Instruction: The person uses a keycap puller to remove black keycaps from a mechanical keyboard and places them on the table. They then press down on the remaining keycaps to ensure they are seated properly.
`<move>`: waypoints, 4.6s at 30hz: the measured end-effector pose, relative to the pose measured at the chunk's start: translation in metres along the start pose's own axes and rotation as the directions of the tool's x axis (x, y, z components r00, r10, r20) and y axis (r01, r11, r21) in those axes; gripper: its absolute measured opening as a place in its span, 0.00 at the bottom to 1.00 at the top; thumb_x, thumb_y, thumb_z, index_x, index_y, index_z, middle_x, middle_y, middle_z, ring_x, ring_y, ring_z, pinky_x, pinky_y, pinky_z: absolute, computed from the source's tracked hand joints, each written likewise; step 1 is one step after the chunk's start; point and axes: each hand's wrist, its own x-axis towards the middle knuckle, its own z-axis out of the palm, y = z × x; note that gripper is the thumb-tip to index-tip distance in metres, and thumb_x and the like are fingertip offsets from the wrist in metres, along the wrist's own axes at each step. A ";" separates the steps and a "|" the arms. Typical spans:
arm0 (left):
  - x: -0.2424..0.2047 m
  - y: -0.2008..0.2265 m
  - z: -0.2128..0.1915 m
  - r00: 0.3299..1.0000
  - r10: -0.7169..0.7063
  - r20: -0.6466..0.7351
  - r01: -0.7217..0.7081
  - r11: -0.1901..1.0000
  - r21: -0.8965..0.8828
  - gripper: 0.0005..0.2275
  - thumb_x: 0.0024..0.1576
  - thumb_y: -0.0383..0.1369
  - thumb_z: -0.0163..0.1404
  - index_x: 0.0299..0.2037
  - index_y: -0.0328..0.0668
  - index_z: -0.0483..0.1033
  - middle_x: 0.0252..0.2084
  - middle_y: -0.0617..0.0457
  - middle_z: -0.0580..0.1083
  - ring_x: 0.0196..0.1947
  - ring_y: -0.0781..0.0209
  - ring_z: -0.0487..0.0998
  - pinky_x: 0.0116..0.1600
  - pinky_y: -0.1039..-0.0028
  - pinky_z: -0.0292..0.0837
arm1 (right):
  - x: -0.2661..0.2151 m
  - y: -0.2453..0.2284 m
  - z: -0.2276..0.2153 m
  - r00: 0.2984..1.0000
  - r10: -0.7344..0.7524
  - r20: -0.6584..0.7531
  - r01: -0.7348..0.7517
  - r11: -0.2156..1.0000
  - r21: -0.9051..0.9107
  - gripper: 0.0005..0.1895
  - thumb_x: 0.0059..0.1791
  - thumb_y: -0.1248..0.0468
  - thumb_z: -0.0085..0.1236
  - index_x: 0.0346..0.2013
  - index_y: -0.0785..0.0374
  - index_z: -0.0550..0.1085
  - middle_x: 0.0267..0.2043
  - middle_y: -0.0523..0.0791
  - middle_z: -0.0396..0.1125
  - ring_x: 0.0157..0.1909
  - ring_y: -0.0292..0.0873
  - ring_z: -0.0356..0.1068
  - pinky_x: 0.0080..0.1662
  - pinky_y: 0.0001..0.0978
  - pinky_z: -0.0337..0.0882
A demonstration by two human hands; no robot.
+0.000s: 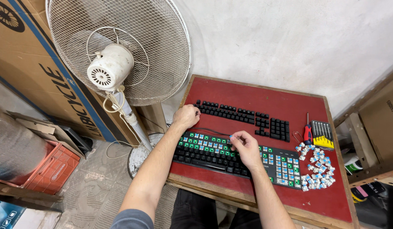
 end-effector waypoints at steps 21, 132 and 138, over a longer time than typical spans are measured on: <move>-0.051 0.056 0.070 0.961 0.196 -0.195 -0.181 0.979 0.092 0.11 0.65 0.46 0.54 0.43 0.52 0.85 0.38 0.54 0.79 0.45 0.50 0.87 0.48 0.55 0.87 | 0.023 -0.025 -0.035 0.966 -0.126 -0.226 -0.058 0.748 -0.661 0.07 0.55 0.60 0.63 0.44 0.57 0.83 0.43 0.49 0.78 0.46 0.54 0.80 0.52 0.49 0.79; -0.119 0.200 0.055 0.958 0.285 -0.012 -0.039 0.091 -0.995 0.16 0.70 0.45 0.60 0.61 0.46 0.89 0.66 0.49 0.79 0.68 0.59 0.75 0.73 0.64 0.71 | -0.054 -0.144 -0.044 0.993 -0.042 -0.112 -0.049 0.713 -0.700 0.16 0.49 0.57 0.75 0.30 0.58 0.73 0.21 0.46 0.74 0.28 0.51 0.77 0.36 0.41 0.75; -0.107 0.155 0.050 0.944 0.310 -0.109 -0.307 0.714 -0.629 0.16 0.69 0.51 0.57 0.63 0.64 0.86 0.62 0.58 0.81 0.69 0.48 0.76 0.72 0.57 0.70 | -0.059 -0.132 -0.080 0.972 -0.018 -0.235 -0.156 0.697 -0.700 0.09 0.54 0.56 0.66 0.36 0.54 0.76 0.18 0.44 0.71 0.27 0.46 0.74 0.37 0.40 0.73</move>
